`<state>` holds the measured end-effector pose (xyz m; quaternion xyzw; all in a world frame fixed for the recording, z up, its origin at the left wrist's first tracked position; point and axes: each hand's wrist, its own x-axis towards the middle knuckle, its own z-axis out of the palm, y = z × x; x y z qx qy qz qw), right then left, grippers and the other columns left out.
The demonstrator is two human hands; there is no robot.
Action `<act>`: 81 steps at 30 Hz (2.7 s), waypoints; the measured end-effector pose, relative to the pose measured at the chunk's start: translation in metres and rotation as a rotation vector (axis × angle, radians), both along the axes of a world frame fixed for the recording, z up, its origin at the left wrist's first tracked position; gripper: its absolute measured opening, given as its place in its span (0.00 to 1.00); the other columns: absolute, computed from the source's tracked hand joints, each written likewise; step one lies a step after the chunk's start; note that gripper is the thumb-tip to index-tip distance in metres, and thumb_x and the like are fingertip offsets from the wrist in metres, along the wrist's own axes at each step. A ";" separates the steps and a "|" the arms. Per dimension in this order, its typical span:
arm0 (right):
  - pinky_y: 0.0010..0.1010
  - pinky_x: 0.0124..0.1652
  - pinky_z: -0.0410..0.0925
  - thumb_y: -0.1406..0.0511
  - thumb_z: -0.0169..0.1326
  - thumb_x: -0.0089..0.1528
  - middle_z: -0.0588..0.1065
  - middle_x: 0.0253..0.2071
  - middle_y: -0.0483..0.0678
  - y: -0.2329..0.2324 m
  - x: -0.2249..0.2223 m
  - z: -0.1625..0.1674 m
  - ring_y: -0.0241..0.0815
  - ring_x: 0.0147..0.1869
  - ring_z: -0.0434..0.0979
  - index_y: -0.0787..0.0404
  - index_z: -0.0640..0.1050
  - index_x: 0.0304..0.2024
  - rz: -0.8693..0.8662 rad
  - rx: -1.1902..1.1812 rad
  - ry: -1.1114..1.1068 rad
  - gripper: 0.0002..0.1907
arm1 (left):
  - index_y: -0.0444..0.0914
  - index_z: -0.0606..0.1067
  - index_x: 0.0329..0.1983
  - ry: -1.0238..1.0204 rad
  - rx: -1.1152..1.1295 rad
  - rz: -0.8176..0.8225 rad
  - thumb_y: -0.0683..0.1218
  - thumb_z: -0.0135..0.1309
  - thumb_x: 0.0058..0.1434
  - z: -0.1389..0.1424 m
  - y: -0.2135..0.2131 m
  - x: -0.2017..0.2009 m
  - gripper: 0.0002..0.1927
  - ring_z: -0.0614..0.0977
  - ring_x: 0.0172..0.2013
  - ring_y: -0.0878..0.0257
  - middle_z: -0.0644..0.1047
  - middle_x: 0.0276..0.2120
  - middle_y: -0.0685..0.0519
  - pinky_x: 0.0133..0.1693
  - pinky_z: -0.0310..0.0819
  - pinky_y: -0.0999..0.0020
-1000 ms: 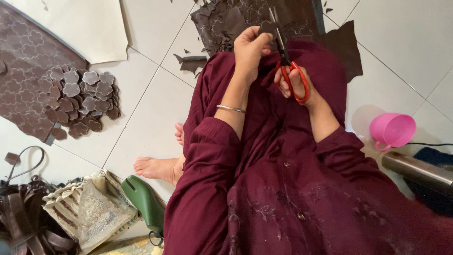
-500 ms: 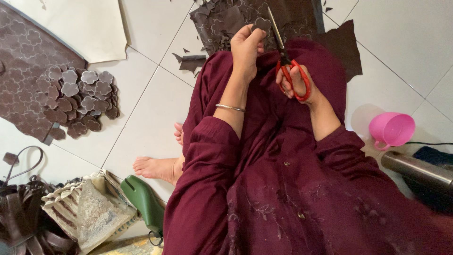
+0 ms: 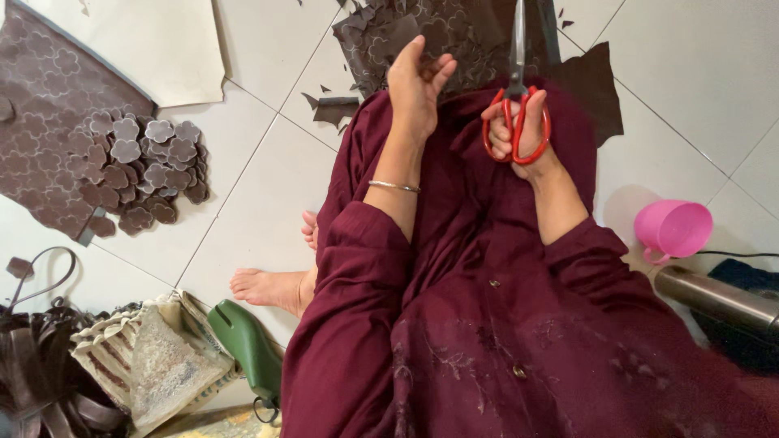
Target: The person sits on the floor and uses red-handled scissors to cut flower-shaped pieces from a brown patterned fabric. The cut pieces are placed in a pile on the floor to the left.
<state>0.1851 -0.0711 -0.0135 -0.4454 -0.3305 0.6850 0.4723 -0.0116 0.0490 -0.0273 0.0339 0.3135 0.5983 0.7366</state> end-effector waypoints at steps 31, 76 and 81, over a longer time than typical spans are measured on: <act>0.23 0.29 0.59 0.28 0.35 0.64 0.60 0.24 0.37 0.008 0.014 -0.014 0.30 0.25 0.59 0.63 0.79 0.46 -0.090 -0.132 0.260 0.48 | 0.46 0.80 0.44 2.054 0.234 -0.539 0.45 0.70 0.46 -0.026 -0.005 -0.172 0.20 0.75 0.55 0.50 0.78 0.49 0.52 0.54 0.70 0.55; 0.23 0.30 0.62 0.38 0.48 0.68 0.64 0.26 0.37 0.013 0.002 -0.017 0.30 0.27 0.63 0.59 0.77 0.49 -0.076 -0.073 0.188 0.33 | 0.38 0.73 0.66 0.322 0.094 -0.073 0.34 0.53 0.64 0.038 0.000 0.048 0.25 0.78 0.50 0.58 0.77 0.55 0.44 0.50 0.76 0.64; 0.25 0.32 0.62 0.41 0.55 0.66 0.70 0.36 0.37 0.007 -0.002 -0.016 0.30 0.29 0.65 0.57 0.75 0.49 -0.090 0.053 0.171 0.29 | 0.37 0.74 0.64 0.589 0.303 -0.071 0.32 0.53 0.65 0.033 -0.042 0.055 0.24 0.78 0.57 0.61 0.78 0.58 0.46 0.57 0.73 0.68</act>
